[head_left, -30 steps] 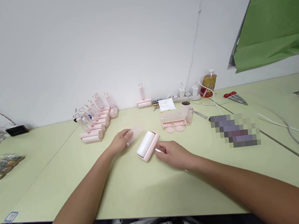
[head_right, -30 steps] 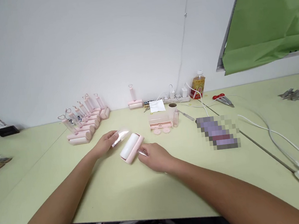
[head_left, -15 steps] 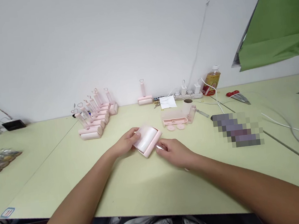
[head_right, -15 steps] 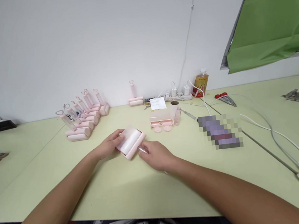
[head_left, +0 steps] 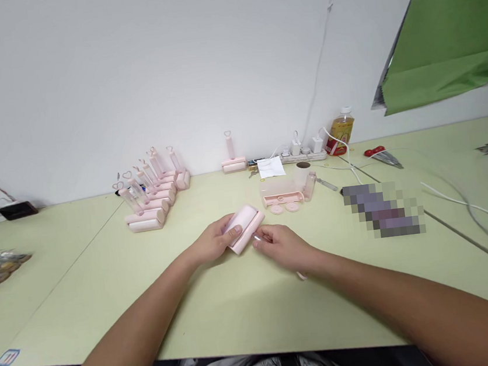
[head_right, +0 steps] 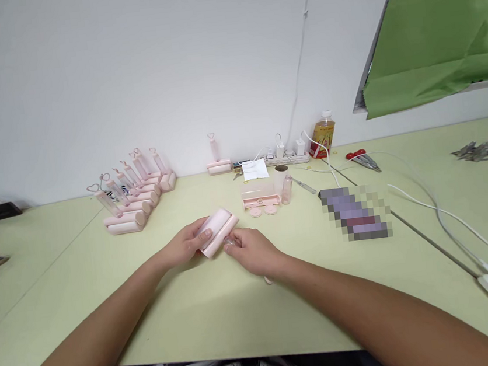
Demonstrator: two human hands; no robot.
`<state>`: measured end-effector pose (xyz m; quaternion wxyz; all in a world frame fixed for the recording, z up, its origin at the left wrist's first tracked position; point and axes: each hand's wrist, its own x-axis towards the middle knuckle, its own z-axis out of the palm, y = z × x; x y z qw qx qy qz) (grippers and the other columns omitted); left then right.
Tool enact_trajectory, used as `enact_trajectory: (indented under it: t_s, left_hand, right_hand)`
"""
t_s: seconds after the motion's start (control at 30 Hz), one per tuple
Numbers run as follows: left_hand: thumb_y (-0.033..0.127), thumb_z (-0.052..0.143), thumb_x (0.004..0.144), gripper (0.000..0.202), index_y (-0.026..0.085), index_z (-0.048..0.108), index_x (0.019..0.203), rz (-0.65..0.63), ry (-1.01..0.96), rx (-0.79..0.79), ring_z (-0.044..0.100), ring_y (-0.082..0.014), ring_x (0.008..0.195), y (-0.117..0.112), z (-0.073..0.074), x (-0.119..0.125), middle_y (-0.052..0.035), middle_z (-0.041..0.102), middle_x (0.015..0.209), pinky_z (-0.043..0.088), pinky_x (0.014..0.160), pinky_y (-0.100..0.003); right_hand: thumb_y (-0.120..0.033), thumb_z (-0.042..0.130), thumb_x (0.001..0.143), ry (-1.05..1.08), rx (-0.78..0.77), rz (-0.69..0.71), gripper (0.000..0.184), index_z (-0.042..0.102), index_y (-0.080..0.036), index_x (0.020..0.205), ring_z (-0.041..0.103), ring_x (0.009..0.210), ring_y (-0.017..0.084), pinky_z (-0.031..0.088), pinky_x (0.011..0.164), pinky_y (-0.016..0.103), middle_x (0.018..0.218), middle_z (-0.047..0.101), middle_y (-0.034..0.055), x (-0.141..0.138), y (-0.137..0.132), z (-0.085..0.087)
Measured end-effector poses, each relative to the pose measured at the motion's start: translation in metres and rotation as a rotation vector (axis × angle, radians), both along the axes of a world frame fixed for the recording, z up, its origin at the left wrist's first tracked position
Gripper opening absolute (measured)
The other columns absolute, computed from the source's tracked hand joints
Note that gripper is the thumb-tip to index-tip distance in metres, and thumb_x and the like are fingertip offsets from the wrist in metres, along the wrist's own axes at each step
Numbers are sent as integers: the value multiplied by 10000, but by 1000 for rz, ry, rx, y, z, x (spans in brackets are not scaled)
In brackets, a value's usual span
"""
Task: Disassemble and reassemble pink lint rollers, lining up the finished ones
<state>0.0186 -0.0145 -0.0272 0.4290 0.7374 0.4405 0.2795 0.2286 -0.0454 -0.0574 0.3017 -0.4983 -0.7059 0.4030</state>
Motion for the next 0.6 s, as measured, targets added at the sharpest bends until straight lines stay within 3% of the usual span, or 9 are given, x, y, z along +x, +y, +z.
enact_trajectory:
  t_s: [0.1,0.17,0.23,0.33,0.47,0.6]
  left_hand:
    - [591,508,842,681,222,413,1407,-12,160,141,498,-306,1185,-1,3,-5,-113,506,1363,400,983,-398]
    - [588,591,789,811,223,322,1461,-15,284,309,391,-345,1295,-2,4,-7,-131,390,1464,334,1061,-449]
    - [558,675,732,903,236,281,1478,-73,372,465,292,-357,1361,-4,3,-6,-131,311,1510,282,1105,-476]
    - [421,703,746,846,254,292,1466,-109,422,581,260,-335,1383,-5,-1,-3,-127,279,1516,298,1105,-473]
    - [218,599,787,637,240,387,1387,-32,377,553,444,-278,1252,1,-9,-1,-119,429,1393,397,1027,-410]
    - [314,635,753,503,220,492,1227,112,283,330,569,-254,1052,10,-12,-8,-82,585,1192,459,903,-366]
  right_hand:
    - [-379,530,845,84,-128,-44,215,509,-192,741,373,479,78,263,428,202,613,460,-48,0,3,0]
    - [-416,534,851,163,-258,-81,238,533,-189,778,393,430,71,258,381,197,623,517,-34,1,7,2]
    - [-442,545,853,266,-360,-100,268,538,-185,779,426,407,69,285,358,193,631,560,-20,3,10,4]
    - [-440,587,838,400,-463,-90,275,540,-178,773,450,395,72,315,338,189,622,584,-12,5,15,8]
    - [-484,526,873,607,-567,-29,324,582,-165,891,419,366,77,352,322,208,636,601,-5,5,15,9]
    - [-534,390,933,744,-598,33,445,604,-149,998,382,367,70,412,357,219,658,611,5,2,12,5]
